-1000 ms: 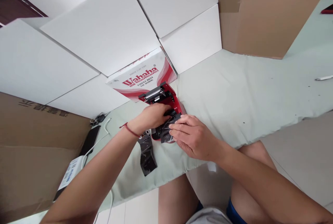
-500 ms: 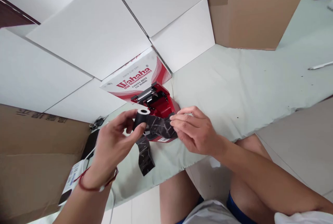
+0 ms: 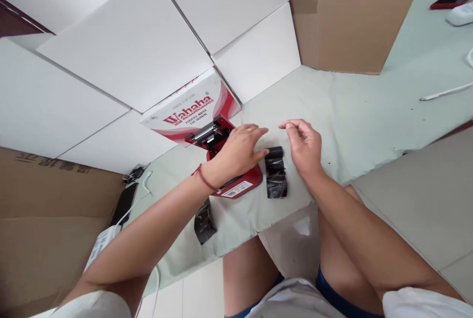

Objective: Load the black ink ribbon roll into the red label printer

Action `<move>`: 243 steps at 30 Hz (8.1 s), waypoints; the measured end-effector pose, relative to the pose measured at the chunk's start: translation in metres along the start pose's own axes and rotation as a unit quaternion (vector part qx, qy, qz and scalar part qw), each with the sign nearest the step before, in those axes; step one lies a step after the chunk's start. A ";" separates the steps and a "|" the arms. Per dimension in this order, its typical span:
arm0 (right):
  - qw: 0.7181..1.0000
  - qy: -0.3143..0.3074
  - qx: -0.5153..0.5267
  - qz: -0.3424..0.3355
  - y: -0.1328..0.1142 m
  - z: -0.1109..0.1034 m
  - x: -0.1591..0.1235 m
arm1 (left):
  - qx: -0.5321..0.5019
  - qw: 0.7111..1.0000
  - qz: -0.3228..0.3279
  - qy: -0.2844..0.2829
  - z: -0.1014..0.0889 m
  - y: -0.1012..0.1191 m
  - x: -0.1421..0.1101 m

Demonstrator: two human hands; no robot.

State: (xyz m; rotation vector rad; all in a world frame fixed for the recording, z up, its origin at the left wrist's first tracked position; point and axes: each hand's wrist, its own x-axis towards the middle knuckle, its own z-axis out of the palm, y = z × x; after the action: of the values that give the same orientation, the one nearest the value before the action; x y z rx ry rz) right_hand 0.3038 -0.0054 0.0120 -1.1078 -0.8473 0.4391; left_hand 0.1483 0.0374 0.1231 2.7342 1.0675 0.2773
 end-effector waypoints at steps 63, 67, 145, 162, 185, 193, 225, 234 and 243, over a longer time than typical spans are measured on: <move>0.929 -0.226 -0.081 -0.281 -0.048 0.008 -0.042 | -0.013 0.974 -0.220 0.044 -0.036 -0.054 -0.104; 0.859 -0.284 -0.123 -0.408 -0.053 0.027 -0.073 | -0.095 0.926 -0.270 0.248 -0.039 -0.062 -0.133; 0.914 -0.168 -0.307 -0.203 0.008 0.005 -0.004 | 0.157 0.954 -0.205 -0.155 -0.013 -0.067 -0.039; 0.803 -0.406 -0.432 -0.061 0.011 0.011 -0.009 | -0.010 0.968 -0.241 -0.072 -0.012 -0.075 -0.050; 0.967 -0.164 0.103 0.162 -0.026 -0.012 0.015 | -0.289 0.810 -0.455 0.232 0.013 -0.146 -0.233; 0.856 -0.503 -0.003 0.124 -0.097 0.026 0.033 | 0.000 0.874 -0.317 0.368 0.046 -0.111 -0.218; 0.822 -0.374 -0.298 -0.310 -0.070 0.091 0.004 | 0.051 0.927 0.022 0.370 0.057 -0.010 -0.152; 0.796 -0.406 -0.352 -0.278 -0.066 0.046 -0.034 | -0.006 0.922 -0.016 0.388 0.053 -0.017 -0.160; 0.825 -0.375 -0.344 -0.247 -0.060 0.048 -0.039 | -0.272 0.879 -0.226 0.321 0.046 -0.062 -0.160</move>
State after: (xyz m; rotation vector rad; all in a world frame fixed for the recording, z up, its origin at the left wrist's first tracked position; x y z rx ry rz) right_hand 0.2368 -0.0282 0.0608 -1.3056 -2.0582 0.1002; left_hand 0.0035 -0.0325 0.0466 1.8414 1.4504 1.2436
